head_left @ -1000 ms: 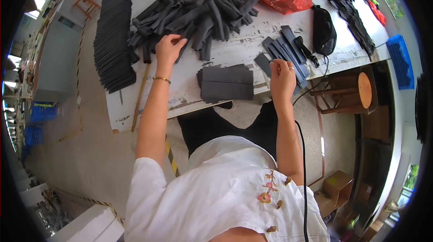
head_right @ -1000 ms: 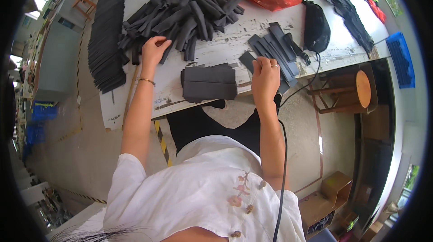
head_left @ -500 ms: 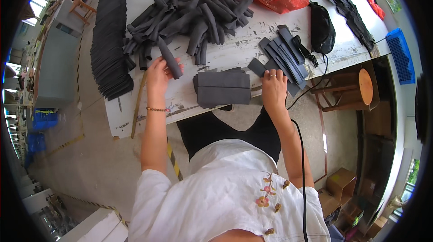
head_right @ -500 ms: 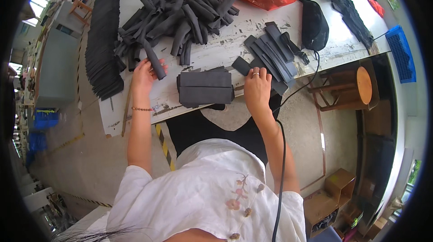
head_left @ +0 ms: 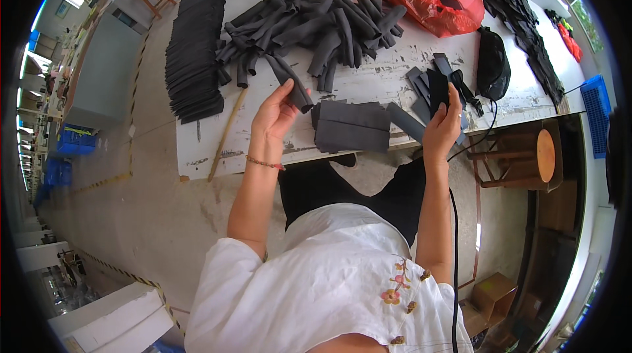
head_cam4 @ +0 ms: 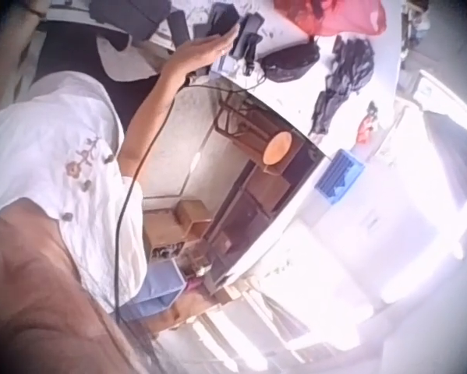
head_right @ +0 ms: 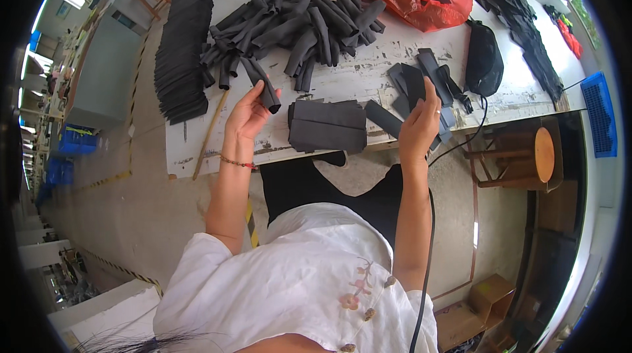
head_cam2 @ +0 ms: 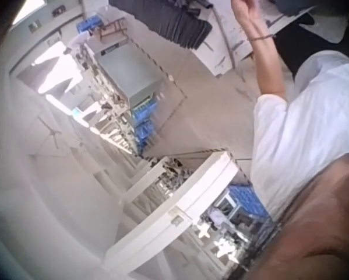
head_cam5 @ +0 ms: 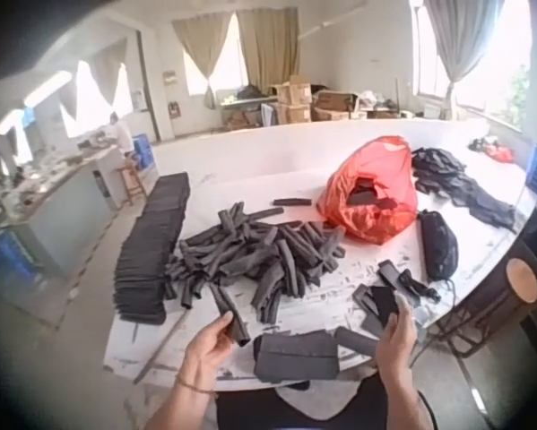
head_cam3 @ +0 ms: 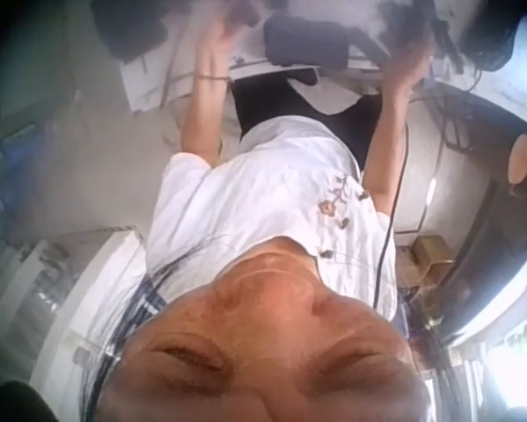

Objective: Assembling grey plastic or foam components by hand at a workbench.

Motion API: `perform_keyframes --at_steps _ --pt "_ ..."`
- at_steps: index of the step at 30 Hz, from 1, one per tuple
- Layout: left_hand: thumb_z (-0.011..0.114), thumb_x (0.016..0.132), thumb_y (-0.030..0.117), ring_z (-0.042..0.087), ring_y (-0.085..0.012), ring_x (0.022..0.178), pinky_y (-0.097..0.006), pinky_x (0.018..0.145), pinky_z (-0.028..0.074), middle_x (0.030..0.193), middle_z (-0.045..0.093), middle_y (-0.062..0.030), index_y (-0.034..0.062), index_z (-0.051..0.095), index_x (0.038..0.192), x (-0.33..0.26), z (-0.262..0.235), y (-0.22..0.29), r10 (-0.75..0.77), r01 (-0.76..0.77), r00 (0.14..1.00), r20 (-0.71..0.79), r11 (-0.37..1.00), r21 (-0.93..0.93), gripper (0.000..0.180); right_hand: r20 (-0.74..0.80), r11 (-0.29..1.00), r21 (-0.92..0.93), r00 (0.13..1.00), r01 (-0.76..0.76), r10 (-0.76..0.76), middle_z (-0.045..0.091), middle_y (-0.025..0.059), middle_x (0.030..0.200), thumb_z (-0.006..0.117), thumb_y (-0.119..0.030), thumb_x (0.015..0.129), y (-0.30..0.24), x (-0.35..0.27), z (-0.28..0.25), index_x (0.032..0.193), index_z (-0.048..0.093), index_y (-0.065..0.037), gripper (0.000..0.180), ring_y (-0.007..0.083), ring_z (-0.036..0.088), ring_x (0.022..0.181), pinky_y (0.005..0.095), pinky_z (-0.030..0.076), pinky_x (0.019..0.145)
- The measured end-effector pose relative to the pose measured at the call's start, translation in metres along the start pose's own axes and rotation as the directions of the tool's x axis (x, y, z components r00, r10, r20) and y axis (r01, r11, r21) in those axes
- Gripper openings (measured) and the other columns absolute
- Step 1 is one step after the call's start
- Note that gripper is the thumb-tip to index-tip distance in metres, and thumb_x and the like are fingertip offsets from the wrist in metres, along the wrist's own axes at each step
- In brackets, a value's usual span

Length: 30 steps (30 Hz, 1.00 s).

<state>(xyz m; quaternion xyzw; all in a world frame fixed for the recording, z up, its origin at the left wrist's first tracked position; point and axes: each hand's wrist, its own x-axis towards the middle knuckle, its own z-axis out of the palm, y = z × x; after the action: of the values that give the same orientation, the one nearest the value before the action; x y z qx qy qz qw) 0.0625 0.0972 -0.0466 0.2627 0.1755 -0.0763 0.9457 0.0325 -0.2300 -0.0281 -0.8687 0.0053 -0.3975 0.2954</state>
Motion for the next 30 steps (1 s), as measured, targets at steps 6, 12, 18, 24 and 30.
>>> perform_keyframes --at_steps 6,12,18,24,30 --pt "0.069 0.087 0.010 0.066 -0.0297 0.092 -0.044 0.084 0.058 0.095 0.065 -0.0130 0.0014 0.058 0.101 -0.017 0.030 -0.011 0.016 -0.018 0.999 0.028 0.997 0.071 0.020 0.434 0.889 0.362 0.895 -0.279 0.104 0.054 0.0148 0.101 0.066 -0.002 0.085 -0.060 -0.005 -0.016 0.106 0.049 -0.001 0.027 0.0259 0.055 0.092 0.0334 0.045 0.079" --pt "0.064 0.092 0.016 0.068 -0.0298 0.091 -0.034 0.079 0.059 0.105 0.067 -0.0174 -0.0043 0.060 0.103 -0.024 0.046 -0.018 0.107 -0.116 0.993 0.052 0.970 0.216 0.024 0.464 0.921 0.376 0.841 0.098 -0.279 0.057 0.0162 0.103 0.073 -0.006 0.079 -0.098 -0.027 -0.017 0.109 0.052 -0.002 0.038 0.0366 0.055 0.091 0.0441 0.046 0.081" --pt "0.063 0.092 0.017 0.069 -0.0285 0.090 -0.032 0.076 0.059 0.105 0.067 -0.0161 -0.0034 0.059 0.107 -0.029 0.053 -0.025 0.108 -0.117 0.993 0.047 0.950 0.288 0.025 0.371 0.915 0.346 0.866 0.206 -0.335 0.061 0.0088 0.103 0.074 -0.006 0.076 -0.107 -0.023 -0.014 0.114 0.060 -0.004 0.041 0.0274 0.057 0.087 0.0397 0.044 0.077" --pt "0.062 0.093 0.018 0.068 -0.0269 0.094 -0.035 0.076 0.060 0.107 0.066 -0.0161 0.0002 0.057 0.110 -0.033 0.053 -0.029 0.052 -0.078 0.995 0.090 0.946 0.316 0.025 0.238 0.913 0.196 0.886 0.357 -0.397 0.063 0.0000 0.091 0.074 -0.006 0.072 -0.111 -0.016 -0.010 0.101 0.067 -0.008 0.030 0.0184 0.058 0.081 0.0332 0.041 0.077" --pt "0.062 0.093 0.017 0.067 -0.0267 0.097 -0.038 0.080 0.059 0.108 0.065 -0.0177 0.0016 0.055 0.113 -0.053 0.064 -0.034 0.092 -0.130 0.987 0.134 0.942 0.311 0.026 0.193 0.888 0.092 0.867 0.450 -0.460 0.062 -0.0014 0.090 0.073 -0.006 0.071 -0.113 -0.013 -0.008 0.099 0.067 -0.008 0.029 0.0160 0.058 0.080 0.0329 0.042 0.077"
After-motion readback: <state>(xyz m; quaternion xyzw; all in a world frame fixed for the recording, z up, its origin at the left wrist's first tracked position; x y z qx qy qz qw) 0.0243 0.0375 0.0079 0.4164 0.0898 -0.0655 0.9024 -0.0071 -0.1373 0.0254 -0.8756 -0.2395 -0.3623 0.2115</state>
